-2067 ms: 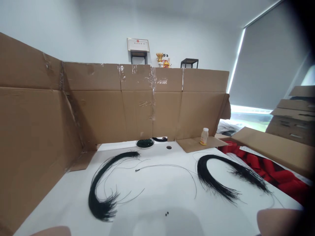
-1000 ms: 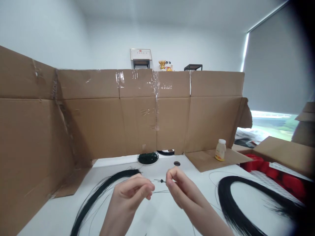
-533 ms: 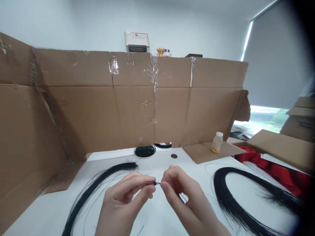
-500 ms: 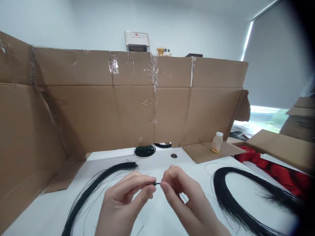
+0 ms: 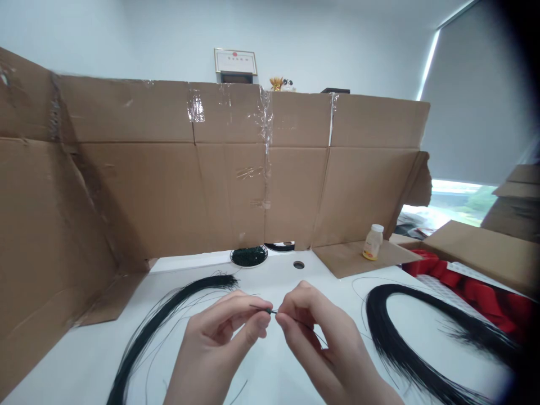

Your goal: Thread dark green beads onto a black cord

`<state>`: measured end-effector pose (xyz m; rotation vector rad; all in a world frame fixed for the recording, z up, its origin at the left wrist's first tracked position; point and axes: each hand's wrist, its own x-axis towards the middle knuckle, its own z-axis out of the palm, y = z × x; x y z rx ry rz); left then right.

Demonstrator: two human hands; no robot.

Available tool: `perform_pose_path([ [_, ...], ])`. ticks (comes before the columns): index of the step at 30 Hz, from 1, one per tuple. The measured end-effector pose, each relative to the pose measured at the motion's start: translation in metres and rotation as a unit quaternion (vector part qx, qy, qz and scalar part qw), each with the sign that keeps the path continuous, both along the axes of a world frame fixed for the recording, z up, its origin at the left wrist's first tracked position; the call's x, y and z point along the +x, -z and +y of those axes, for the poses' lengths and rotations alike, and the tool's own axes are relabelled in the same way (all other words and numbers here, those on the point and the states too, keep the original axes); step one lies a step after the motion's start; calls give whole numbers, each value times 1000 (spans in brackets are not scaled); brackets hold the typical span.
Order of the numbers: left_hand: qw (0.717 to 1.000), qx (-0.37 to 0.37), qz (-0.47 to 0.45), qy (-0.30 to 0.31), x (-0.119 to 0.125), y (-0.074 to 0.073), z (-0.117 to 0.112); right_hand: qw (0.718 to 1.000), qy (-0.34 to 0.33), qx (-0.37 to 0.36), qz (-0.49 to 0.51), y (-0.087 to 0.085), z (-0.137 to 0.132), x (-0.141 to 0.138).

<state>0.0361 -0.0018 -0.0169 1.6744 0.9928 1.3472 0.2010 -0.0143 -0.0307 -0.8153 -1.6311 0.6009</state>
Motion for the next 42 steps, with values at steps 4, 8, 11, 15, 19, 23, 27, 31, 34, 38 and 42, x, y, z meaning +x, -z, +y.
perform_pose_path([
  [4,1000,-12,-21,16,-2,2,0,999,-15,-38,14,-3,-2,1],
  [8,999,-22,24,34,-8,8,4,990,-80,-109,-39,-8,3,11],
  [11,1000,-6,-3,13,-5,5,6,980,-127,-132,-77,-9,9,19],
  [15,998,22,-38,-48,9,-11,6,971,-155,-177,-39,-9,10,21],
  [19,997,15,-38,-60,19,-19,1,989,-64,-130,0,-8,4,13],
  [23,996,-18,-52,-63,16,-11,-5,998,-16,-30,54,-8,-1,2],
  [27,998,-54,-9,6,3,-2,-3,998,-30,-9,62,-7,-1,-1],
  [31,999,-30,6,21,-6,3,2,997,-41,-55,24,-6,1,5],
  [34,998,-60,22,-16,-7,5,2,996,-47,-72,-27,-4,6,12],
  [38,997,-53,-26,-55,3,0,-5,993,-51,-80,-73,-4,10,16],
  [42,995,-52,-69,-41,13,-9,-10,985,-51,-162,25,-11,4,10],
])
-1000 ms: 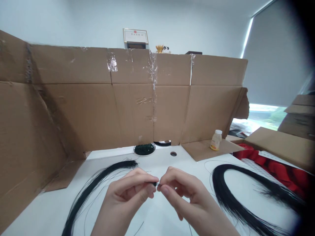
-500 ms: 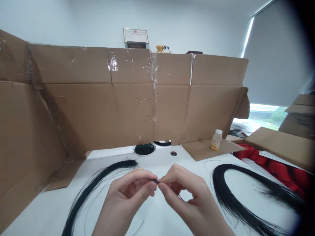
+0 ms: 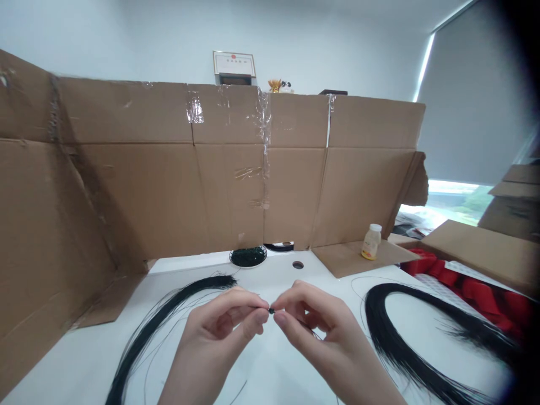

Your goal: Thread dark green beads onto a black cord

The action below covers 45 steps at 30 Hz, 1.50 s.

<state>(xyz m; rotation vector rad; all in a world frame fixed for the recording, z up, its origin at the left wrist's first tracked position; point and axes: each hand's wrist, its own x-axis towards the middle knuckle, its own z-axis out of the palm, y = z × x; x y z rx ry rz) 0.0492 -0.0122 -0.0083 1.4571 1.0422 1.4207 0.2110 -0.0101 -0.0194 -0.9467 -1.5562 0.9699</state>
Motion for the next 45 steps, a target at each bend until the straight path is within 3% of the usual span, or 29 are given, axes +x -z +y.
perform_pose_path([
  [2,1000,-9,-7,22,2,-1,0,998,0,-40,57,-3,-3,-4],
  [7,996,-26,-73,53,4,2,1,996,-14,-25,79,-3,-4,-2],
  [13,997,-33,-67,29,7,3,-5,994,-113,-8,0,5,-3,9],
  [19,996,-24,-84,3,10,1,-17,994,-92,22,47,2,-13,12],
  [21,996,-14,-84,9,5,5,-14,995,-86,2,51,1,-17,14],
  [25,991,29,-78,102,-9,15,-1,994,-98,-2,43,0,-17,17],
  [28,982,12,-120,144,-13,18,4,997,-69,10,39,2,-15,17],
  [32,980,-44,-158,111,-5,13,-2,994,-61,72,45,1,-15,14],
  [35,984,-53,-160,53,4,7,-9,989,-61,64,115,-2,-23,9],
  [39,989,-11,-138,48,9,3,-15,986,-14,30,165,-6,-36,1],
  [42,989,24,-143,32,8,1,-17,991,2,30,132,-7,-40,1],
  [45,982,31,-172,72,6,1,-16,991,-12,43,123,-4,-38,2],
])
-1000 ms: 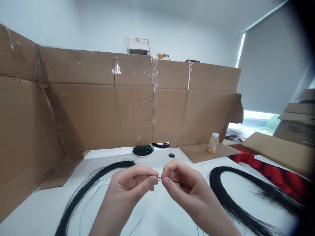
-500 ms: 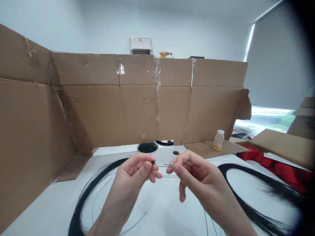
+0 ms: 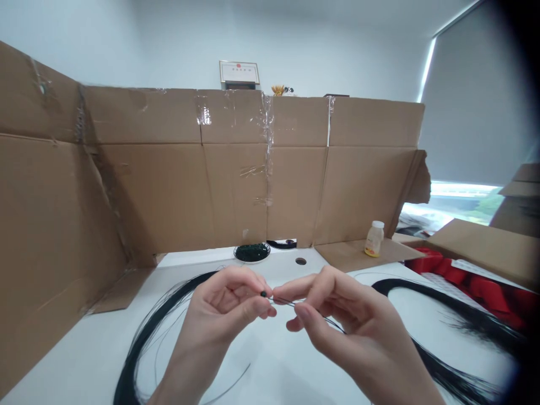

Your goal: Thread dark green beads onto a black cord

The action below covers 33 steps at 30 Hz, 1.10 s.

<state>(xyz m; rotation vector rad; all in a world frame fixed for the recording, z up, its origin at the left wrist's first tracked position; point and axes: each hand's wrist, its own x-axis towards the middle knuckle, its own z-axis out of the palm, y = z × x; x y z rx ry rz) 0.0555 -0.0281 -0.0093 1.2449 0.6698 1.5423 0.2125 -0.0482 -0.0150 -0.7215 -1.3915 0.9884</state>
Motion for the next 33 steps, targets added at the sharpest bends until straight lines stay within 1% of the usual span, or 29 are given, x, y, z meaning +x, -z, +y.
perform_pose_path([
  [1,1000,-1,-14,22,0,0,1,1000,-8,10,10,1,1,0],
  [3,993,-12,-74,86,1,0,1,998,-27,30,43,3,1,-3],
  [5,976,-43,-152,150,4,-1,1,995,-39,44,75,3,0,-7],
  [7,956,-79,-213,185,7,0,0,994,-32,52,89,1,-2,-11],
  [9,946,-99,-232,202,7,5,2,994,-14,59,92,-1,-4,-15],
  [10,941,-94,-234,225,6,9,4,994,-9,61,93,-1,-5,-15],
  [12,929,-48,-218,294,2,18,10,994,-4,61,94,-1,-5,-16],
  [13,925,-30,-206,319,0,21,13,994,0,62,93,0,-5,-16],
  [14,924,-13,-192,330,-1,23,15,994,7,67,89,1,-4,-15],
  [15,929,-14,-183,322,-2,24,15,994,16,76,82,1,-3,-14],
  [16,939,-30,-176,294,-1,22,14,993,25,87,73,2,-2,-13],
  [17,949,-51,-171,258,1,19,12,992,33,99,65,2,-1,-12],
  [19,968,-100,-162,166,6,12,7,991,44,114,56,2,0,-10],
  [20,974,-107,-150,132,8,9,4,990,47,118,56,1,1,-9],
  [21,979,-107,-136,111,10,6,2,990,49,119,57,0,1,-8],
  [23,985,-97,-105,99,11,5,0,990,50,115,56,-2,0,-6],
  [26,990,-93,-72,82,10,8,2,992,47,113,42,-3,-2,-5],
  [28,992,-80,-64,70,8,9,3,992,48,111,33,-3,-3,-4],
  [33,994,-66,-62,69,9,7,2,995,52,87,27,-2,-5,-3],
])
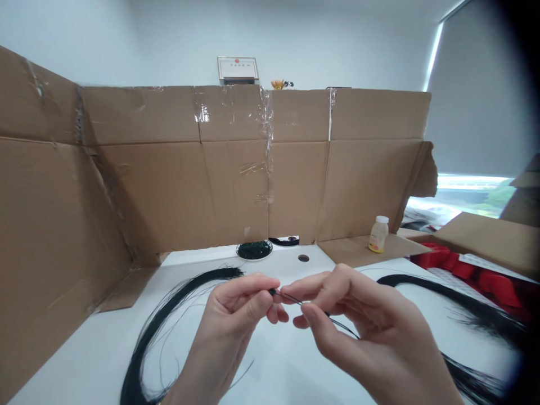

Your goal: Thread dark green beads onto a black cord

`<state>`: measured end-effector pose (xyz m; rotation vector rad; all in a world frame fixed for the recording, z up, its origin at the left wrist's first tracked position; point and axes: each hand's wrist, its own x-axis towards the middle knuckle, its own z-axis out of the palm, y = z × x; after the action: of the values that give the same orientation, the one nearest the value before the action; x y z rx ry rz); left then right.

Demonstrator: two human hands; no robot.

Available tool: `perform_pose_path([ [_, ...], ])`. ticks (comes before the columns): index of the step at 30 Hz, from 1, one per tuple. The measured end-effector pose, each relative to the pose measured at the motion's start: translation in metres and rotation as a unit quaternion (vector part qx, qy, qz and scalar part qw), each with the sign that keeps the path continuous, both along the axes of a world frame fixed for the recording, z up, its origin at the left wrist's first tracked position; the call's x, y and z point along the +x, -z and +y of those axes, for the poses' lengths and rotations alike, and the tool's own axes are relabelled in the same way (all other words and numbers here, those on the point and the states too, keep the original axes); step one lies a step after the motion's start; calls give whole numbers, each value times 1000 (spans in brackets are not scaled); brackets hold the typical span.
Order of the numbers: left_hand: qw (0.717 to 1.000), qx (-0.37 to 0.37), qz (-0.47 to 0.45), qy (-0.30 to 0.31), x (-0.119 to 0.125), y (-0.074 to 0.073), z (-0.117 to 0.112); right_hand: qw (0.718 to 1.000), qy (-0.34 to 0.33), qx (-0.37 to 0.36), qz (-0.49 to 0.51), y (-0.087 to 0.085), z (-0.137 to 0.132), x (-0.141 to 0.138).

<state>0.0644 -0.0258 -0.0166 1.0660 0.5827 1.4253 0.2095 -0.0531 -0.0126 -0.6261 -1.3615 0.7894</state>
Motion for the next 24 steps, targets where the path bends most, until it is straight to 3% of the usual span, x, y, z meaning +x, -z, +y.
perform_pose_path([
  [11,999,42,7,-13,1,-4,-6,1000,-23,-19,6,1,2,1],
  [16,998,54,8,11,0,-3,-2,999,-30,-10,-4,2,1,3],
  [24,998,49,34,-17,-2,-3,-1,999,-29,-12,-10,1,1,3],
])
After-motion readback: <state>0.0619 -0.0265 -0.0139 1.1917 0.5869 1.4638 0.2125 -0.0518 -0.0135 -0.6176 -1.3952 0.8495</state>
